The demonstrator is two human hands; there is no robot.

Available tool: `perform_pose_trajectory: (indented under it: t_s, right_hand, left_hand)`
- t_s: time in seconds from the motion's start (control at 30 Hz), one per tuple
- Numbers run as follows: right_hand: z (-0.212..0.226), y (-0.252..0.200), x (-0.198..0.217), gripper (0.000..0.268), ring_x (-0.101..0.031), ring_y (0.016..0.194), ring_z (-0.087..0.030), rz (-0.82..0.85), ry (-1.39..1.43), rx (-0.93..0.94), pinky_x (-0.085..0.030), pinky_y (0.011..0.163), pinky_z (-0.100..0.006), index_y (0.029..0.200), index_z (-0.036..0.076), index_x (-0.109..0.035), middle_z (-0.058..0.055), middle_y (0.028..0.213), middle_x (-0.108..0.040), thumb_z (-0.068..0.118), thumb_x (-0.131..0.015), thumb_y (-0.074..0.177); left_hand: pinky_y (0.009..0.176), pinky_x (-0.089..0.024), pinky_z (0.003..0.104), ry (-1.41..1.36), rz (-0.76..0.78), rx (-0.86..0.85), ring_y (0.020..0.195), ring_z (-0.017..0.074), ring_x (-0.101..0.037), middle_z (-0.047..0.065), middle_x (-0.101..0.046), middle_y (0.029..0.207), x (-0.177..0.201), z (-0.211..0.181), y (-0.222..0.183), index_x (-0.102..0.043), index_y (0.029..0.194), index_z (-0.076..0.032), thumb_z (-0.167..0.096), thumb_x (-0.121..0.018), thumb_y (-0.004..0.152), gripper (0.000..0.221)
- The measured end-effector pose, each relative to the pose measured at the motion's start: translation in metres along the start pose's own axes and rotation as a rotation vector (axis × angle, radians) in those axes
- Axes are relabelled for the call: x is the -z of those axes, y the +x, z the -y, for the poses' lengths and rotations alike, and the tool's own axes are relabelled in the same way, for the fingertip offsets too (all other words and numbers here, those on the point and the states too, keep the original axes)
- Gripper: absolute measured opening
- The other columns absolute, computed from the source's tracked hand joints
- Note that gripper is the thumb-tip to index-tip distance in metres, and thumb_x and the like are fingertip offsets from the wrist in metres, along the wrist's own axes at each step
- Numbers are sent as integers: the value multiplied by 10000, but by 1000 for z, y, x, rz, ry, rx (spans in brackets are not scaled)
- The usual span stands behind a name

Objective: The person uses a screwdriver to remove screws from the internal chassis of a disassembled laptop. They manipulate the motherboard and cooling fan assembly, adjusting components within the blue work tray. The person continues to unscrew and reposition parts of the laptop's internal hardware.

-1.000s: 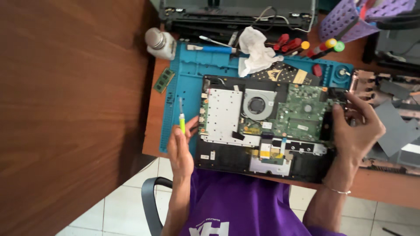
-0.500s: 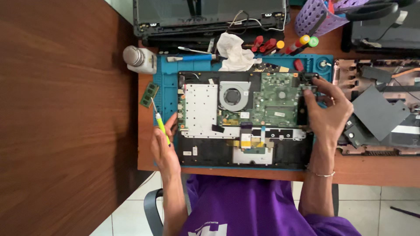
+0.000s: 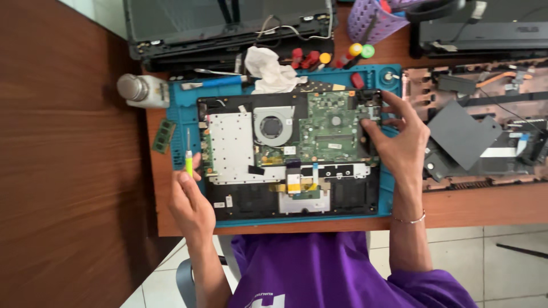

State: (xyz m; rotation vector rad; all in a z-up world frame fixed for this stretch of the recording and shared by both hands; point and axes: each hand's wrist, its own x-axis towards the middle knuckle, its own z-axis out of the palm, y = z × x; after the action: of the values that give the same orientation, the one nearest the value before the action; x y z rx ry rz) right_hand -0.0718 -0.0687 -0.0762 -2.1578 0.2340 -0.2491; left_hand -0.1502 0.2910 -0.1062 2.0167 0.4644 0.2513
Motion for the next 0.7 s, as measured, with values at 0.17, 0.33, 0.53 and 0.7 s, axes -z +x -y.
perform_pose_trajectory:
  t_s: [0.17, 0.33, 0.53, 0.7]
  right_hand:
    - [11, 5, 13, 538, -705, 889, -177, 88, -156, 76, -582, 779, -299, 1331, 21, -682, -120, 1193, -725, 80, -864, 827]
    - [16, 17, 30, 523, -699, 921, -211, 188, -217, 153, -577, 792, -324, 1312, 34, -697, -119, 1219, -722, 102, -855, 818]
    - [6, 28, 39, 464, -682, 1089, -282, 244, -244, 284, -561, 855, -373, 1290, 33, -698, -134, 1279, -689, 140, -841, 862]
    - [-3, 19, 33, 424, -657, 1200, -311, 194, -251, 297, -540, 951, -410, 1289, 58, -714, -120, 1316, -685, 123, -826, 886]
  left_hand:
    - [851, -497, 393, 135, -52, -281, 958, 280, -638, 143, -667, 1040, -16, -33, 2, -611, 1060, 20, -145, -474, 1128, 225]
    - [820, -507, 389, 80, 25, -283, 931, 264, -673, 105, -717, 998, -36, -52, 2, -625, 1065, -5, -157, -548, 1099, 173]
    - [857, -490, 416, 137, 87, -307, 890, 270, -658, 50, -726, 876, -60, -56, 3, -638, 1075, -45, -184, -568, 1091, 157]
    - [900, -469, 431, 143, -29, -320, 949, 294, -645, 53, -751, 964, -60, -53, 5, -600, 1123, -51, -179, -566, 1096, 135]
